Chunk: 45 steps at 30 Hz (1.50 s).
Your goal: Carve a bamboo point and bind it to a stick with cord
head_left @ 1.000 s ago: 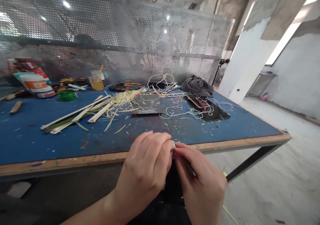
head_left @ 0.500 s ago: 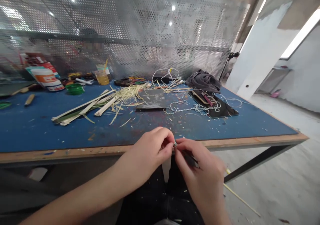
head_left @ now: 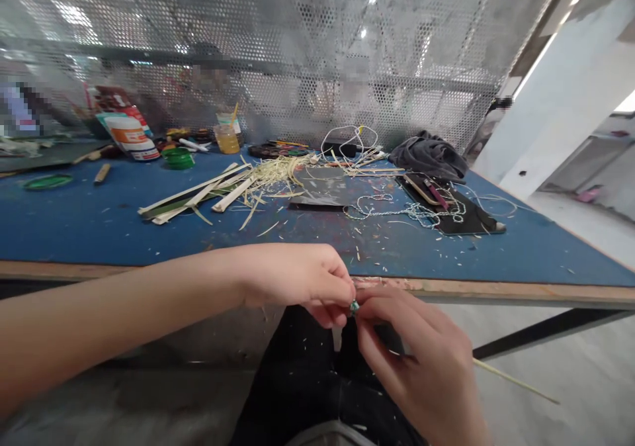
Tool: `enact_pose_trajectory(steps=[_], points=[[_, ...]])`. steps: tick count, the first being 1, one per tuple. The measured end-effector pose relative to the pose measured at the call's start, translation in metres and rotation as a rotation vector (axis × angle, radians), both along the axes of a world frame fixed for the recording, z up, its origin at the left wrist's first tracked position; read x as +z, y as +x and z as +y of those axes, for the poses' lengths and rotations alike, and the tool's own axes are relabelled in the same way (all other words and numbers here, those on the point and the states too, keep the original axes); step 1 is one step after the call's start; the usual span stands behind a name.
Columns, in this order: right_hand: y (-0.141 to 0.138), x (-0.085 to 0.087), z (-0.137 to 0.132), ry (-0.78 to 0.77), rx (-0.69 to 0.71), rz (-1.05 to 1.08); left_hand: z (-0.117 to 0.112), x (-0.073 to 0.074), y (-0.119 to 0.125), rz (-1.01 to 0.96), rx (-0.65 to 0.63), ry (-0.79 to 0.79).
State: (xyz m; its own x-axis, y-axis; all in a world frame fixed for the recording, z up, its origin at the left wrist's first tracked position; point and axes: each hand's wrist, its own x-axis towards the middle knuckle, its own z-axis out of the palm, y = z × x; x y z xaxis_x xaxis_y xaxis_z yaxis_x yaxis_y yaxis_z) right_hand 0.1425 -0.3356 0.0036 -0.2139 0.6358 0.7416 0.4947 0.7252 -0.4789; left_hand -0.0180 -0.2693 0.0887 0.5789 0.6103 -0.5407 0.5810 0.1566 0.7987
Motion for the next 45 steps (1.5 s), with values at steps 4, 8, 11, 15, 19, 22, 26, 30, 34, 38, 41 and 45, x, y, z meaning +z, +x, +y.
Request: enact_pose_trajectory(steps=[4, 8, 11, 15, 19, 22, 26, 30, 34, 38, 41, 45], points=[[-0.002, -0.006, -0.002, -0.059, -0.026, -0.036, -0.009, -0.002, -0.002, 0.322, -0.139, 0.454], [-0.004, -0.014, -0.001, -0.205, -0.029, -0.070, -0.022, -0.021, 0.004, 0.555, -0.262, 0.959], [-0.004, -0.014, -0.001, -0.230, 0.003, -0.072, -0.024, -0.027, 0.005, 0.632, -0.213, 0.955], [-0.002, -0.012, -0.003, -0.259, 0.042, -0.032, -0.022, -0.017, -0.003, 0.444, -0.222, 0.751], [-0.001, -0.014, -0.006, -0.311, 0.043, 0.022, -0.019, -0.010, -0.009, 0.395, -0.136, 0.410], [-0.001, -0.015, -0.006, -0.361, 0.056, 0.040, -0.017, -0.014, -0.010, 0.233, -0.108, 0.219], [-0.002, -0.015, -0.007, -0.375, 0.034, 0.050, -0.016, -0.020, -0.011, 0.064, -0.033, -0.004], [-0.003, -0.016, -0.007, -0.366, -0.013, 0.087, -0.021, -0.030, -0.012, -0.025, 0.049, 0.047], [-0.004, -0.017, -0.007, -0.352, -0.068, 0.163, -0.033, -0.047, -0.011, -0.091, 0.138, 0.342], [-0.004, -0.012, -0.008, -0.319, -0.139, 0.240, -0.043, -0.066, -0.003, -0.367, 0.251, 0.585], [-0.005, -0.006, -0.010, -0.302, -0.199, 0.284, -0.047, -0.077, 0.007, -0.504, 0.351, 0.710], [-0.006, -0.001, -0.013, -0.258, -0.204, 0.343, -0.050, -0.083, 0.017, -0.573, 0.436, 0.911]])
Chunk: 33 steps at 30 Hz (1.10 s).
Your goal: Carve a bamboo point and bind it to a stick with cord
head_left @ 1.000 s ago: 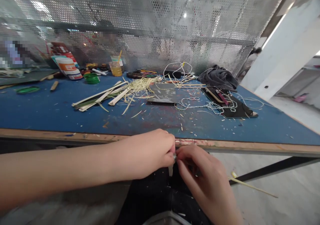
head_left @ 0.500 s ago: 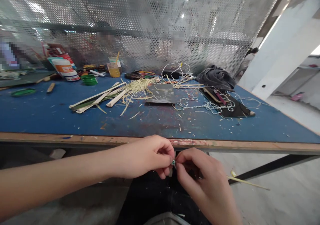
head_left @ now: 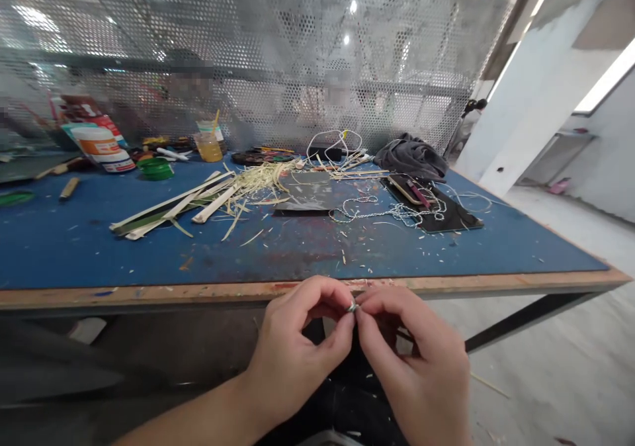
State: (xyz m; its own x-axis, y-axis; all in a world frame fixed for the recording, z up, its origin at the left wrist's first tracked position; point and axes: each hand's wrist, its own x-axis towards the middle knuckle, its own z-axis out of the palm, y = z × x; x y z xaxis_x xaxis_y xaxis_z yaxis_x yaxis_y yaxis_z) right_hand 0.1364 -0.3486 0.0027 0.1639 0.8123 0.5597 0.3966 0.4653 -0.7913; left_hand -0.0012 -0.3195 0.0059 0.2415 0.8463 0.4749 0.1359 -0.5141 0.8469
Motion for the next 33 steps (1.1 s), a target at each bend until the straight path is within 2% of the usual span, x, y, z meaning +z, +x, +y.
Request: enact_pose_trajectory(steps=[6, 10, 16, 24, 33], points=[[0.005, 0.002, -0.001, 0.001, 0.124, 0.138, -0.006, 0.006, 0.004, -0.095, 0.048, 0.061], [0.010, 0.005, 0.001, -0.055, 0.242, 0.195, -0.008, 0.006, 0.001, -0.133, -0.022, 0.083], [0.004, 0.004, 0.004, -0.161, 0.355, 0.538, -0.003, 0.003, -0.004, -0.133, -0.141, 0.078], [0.007, 0.002, 0.009, -0.156, 0.446, 0.604, 0.001, 0.006, -0.003, -0.140, -0.169, 0.117], [0.005, -0.001, 0.014, -0.268, 0.552, 0.807, 0.001, 0.007, 0.002, -0.173, -0.172, 0.152]])
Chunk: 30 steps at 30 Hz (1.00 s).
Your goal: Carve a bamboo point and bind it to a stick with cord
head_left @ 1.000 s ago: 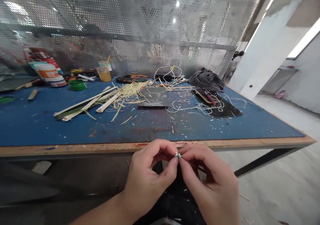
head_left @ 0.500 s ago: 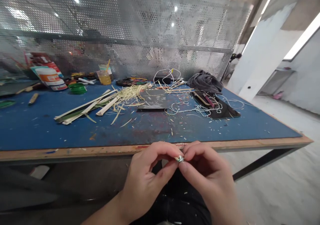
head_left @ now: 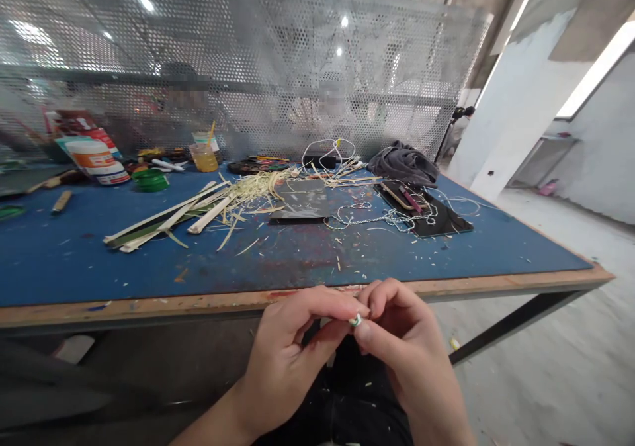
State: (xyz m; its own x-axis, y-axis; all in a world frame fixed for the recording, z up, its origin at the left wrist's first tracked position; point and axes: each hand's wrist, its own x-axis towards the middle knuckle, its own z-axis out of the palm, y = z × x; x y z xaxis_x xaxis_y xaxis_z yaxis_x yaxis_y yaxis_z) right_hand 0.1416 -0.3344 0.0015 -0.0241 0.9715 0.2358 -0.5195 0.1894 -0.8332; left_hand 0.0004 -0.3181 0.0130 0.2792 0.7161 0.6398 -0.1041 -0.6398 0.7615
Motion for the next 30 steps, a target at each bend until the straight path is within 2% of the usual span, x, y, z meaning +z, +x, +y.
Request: enact_pose_trajectory(steps=[4, 7, 9, 12, 14, 16, 18, 20, 22, 24, 26, 30], points=[[0.001, 0.000, 0.000, -0.036, 0.067, 0.077, 0.001, 0.001, -0.001, 0.027, -0.013, 0.027], [0.000, -0.002, -0.002, -0.034, 0.011, 0.040, 0.003, 0.003, -0.005, 0.114, 0.024, 0.097], [-0.002, -0.004, -0.004, -0.031, -0.088, -0.051, 0.005, 0.002, -0.008, 0.234, 0.158, 0.263], [-0.006, -0.005, -0.006, 0.013, -0.287, -0.241, 0.006, 0.001, -0.013, 0.442, 0.480, 0.645], [-0.008, -0.005, -0.007, 0.089, -0.420, -0.365, 0.006, 0.000, -0.016, 0.505, 0.674, 0.860], [-0.009, -0.005, -0.007, 0.168, -0.507, -0.449, 0.007, 0.001, -0.018, 0.540, 0.764, 0.977], [-0.009, -0.005, -0.007, 0.217, -0.534, -0.490, 0.009, 0.004, -0.021, 0.595, 0.730, 1.005], [-0.008, -0.005, -0.007, 0.211, -0.516, -0.504, 0.011, 0.006, -0.023, 0.648, 0.613, 0.968], [-0.007, -0.003, -0.007, 0.164, -0.457, -0.482, 0.013, 0.006, -0.023, 0.635, 0.506, 0.898], [-0.006, -0.002, -0.006, 0.105, -0.382, -0.431, 0.015, 0.005, -0.022, 0.579, 0.450, 0.811], [-0.005, -0.001, -0.005, 0.073, -0.324, -0.380, 0.016, 0.002, -0.021, 0.524, 0.434, 0.743], [-0.004, -0.001, -0.004, 0.063, -0.272, -0.313, 0.016, 0.003, -0.018, 0.499, 0.465, 0.725]])
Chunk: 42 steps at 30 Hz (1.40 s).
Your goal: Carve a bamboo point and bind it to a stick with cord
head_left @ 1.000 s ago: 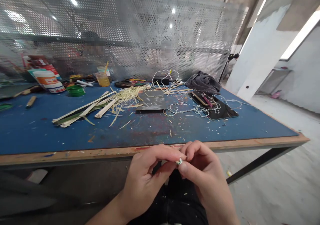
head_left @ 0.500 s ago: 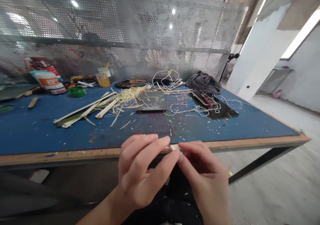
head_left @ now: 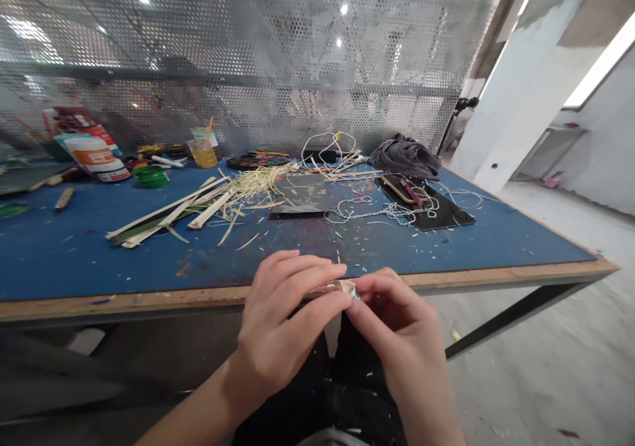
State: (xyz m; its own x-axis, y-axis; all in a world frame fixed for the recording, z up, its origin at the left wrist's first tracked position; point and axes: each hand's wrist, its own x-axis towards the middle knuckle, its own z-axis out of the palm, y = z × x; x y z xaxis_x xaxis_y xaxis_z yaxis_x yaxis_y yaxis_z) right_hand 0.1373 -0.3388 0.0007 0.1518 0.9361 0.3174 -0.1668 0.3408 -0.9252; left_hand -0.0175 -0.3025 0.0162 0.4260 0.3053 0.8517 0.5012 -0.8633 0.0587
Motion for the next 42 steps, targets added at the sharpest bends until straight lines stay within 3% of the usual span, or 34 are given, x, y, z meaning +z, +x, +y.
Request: enact_pose_trajectory(steps=[6, 14, 19, 27, 32, 37, 42], points=[[-0.002, 0.001, -0.003, -0.001, -0.026, -0.017, -0.006, 0.006, -0.001, 0.005, 0.081, 0.054], [-0.003, 0.001, -0.002, 0.002, -0.059, -0.044, -0.004, -0.002, 0.002, 0.002, 0.217, 0.207], [-0.003, -0.001, -0.001, 0.024, -0.011, 0.023, -0.002, 0.000, 0.008, -0.025, 0.145, 0.063], [-0.007, -0.006, 0.001, 0.035, 0.009, 0.154, -0.008, -0.007, 0.016, -0.178, -0.131, -0.412], [-0.005, -0.010, 0.006, -0.060, 0.153, 0.327, -0.006, -0.010, 0.022, -0.213, -0.167, -0.382], [-0.002, -0.013, 0.007, -0.092, 0.154, 0.389, -0.004, -0.010, 0.027, -0.216, -0.152, -0.307], [-0.001, -0.013, 0.003, -0.045, 0.108, 0.305, -0.005, -0.011, 0.029, -0.225, -0.138, -0.303]])
